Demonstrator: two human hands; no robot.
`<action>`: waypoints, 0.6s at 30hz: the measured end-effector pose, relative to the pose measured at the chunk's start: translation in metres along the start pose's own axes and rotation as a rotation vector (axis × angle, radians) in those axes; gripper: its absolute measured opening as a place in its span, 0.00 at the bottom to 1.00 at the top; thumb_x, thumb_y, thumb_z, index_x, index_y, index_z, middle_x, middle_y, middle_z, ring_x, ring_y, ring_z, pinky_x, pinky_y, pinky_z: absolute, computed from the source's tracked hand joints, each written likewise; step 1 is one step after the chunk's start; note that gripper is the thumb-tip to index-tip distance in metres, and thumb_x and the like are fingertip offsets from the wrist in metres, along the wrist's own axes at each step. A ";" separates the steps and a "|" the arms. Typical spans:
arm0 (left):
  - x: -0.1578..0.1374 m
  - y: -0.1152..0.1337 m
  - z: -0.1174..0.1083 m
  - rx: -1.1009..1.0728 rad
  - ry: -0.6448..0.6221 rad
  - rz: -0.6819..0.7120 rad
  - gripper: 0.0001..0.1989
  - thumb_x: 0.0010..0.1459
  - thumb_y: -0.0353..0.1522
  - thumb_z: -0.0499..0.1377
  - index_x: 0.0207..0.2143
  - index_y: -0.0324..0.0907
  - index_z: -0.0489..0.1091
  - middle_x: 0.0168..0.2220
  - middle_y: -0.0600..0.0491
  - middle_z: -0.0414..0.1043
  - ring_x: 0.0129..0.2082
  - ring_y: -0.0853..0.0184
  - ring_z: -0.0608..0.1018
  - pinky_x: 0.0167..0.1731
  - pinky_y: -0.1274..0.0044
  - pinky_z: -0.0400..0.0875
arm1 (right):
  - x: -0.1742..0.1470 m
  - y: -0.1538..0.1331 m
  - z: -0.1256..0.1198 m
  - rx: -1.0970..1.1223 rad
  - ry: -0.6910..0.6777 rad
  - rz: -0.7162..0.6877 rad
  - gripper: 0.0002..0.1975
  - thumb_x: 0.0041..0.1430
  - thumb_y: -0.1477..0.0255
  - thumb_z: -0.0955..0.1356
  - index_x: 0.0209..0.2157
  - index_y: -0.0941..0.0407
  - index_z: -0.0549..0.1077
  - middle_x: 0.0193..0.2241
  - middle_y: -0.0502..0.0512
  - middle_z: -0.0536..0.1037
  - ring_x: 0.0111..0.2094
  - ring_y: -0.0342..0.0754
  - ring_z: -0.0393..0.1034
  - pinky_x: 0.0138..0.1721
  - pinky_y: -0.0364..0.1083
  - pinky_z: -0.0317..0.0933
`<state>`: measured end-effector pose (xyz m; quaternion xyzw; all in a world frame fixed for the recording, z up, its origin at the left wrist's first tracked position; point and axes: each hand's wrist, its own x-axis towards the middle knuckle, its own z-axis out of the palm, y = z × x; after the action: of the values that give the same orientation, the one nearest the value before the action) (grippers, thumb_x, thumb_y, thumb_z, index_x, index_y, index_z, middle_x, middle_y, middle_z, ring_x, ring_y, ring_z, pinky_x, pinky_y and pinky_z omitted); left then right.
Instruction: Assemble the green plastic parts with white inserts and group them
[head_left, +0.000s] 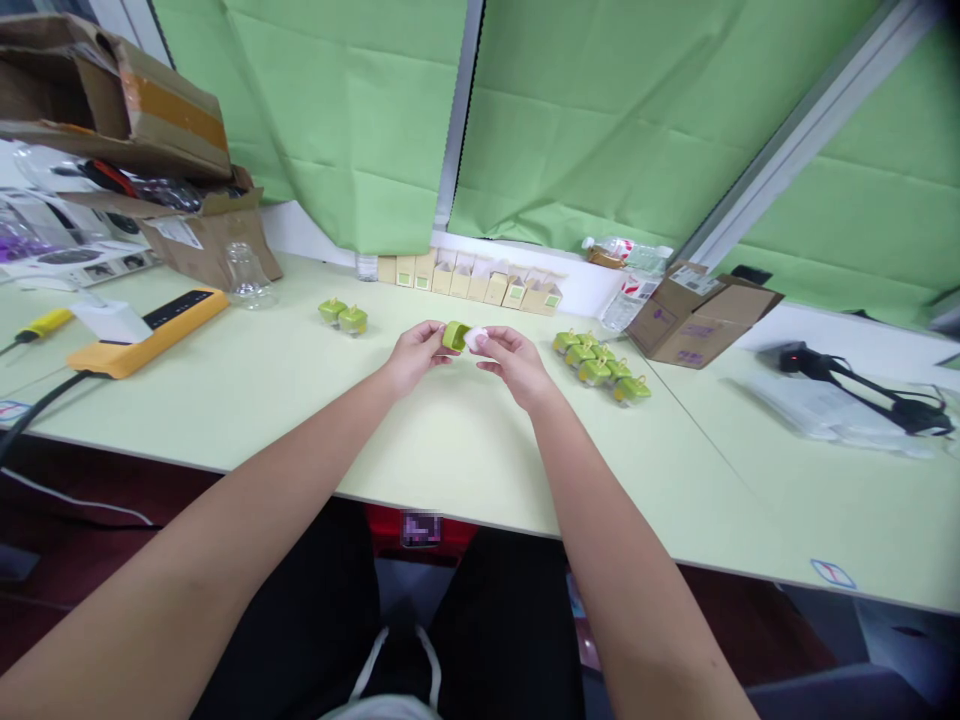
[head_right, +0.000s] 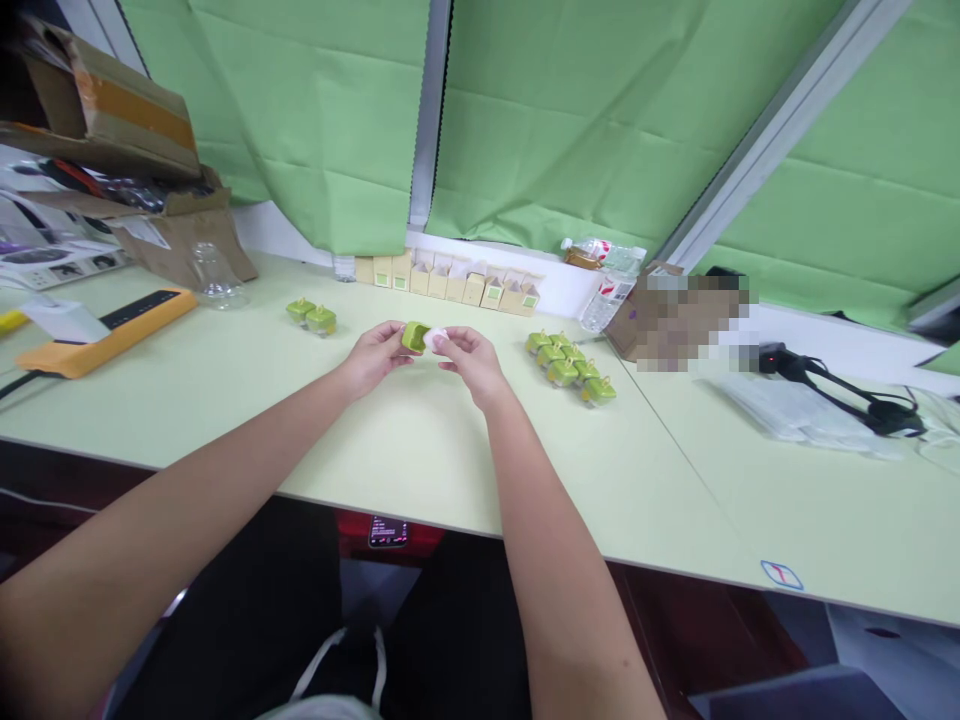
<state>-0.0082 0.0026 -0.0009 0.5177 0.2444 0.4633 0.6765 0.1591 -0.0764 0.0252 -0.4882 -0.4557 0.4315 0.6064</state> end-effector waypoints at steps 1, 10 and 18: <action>0.000 0.000 0.000 -0.002 0.007 0.015 0.11 0.57 0.38 0.65 0.35 0.39 0.69 0.33 0.52 0.75 0.32 0.69 0.79 0.37 0.75 0.73 | 0.000 0.001 0.001 -0.022 -0.001 -0.012 0.20 0.44 0.62 0.78 0.38 0.54 0.74 0.39 0.53 0.80 0.40 0.45 0.76 0.38 0.44 0.71; 0.005 -0.006 0.001 0.051 0.070 0.144 0.12 0.56 0.37 0.65 0.33 0.37 0.71 0.31 0.53 0.74 0.30 0.72 0.76 0.37 0.76 0.75 | 0.001 0.008 0.008 -0.032 -0.027 -0.068 0.21 0.41 0.63 0.79 0.36 0.55 0.76 0.35 0.53 0.80 0.37 0.44 0.75 0.44 0.48 0.71; 0.006 -0.008 -0.003 0.075 0.064 0.170 0.13 0.55 0.38 0.66 0.32 0.36 0.72 0.30 0.52 0.74 0.30 0.70 0.76 0.35 0.76 0.76 | 0.003 0.019 0.018 -0.204 0.068 -0.186 0.24 0.42 0.59 0.77 0.39 0.53 0.71 0.31 0.50 0.80 0.32 0.45 0.74 0.38 0.48 0.72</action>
<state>-0.0045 0.0089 -0.0086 0.5463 0.2384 0.5258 0.6068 0.1409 -0.0674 0.0090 -0.5173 -0.5197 0.3080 0.6061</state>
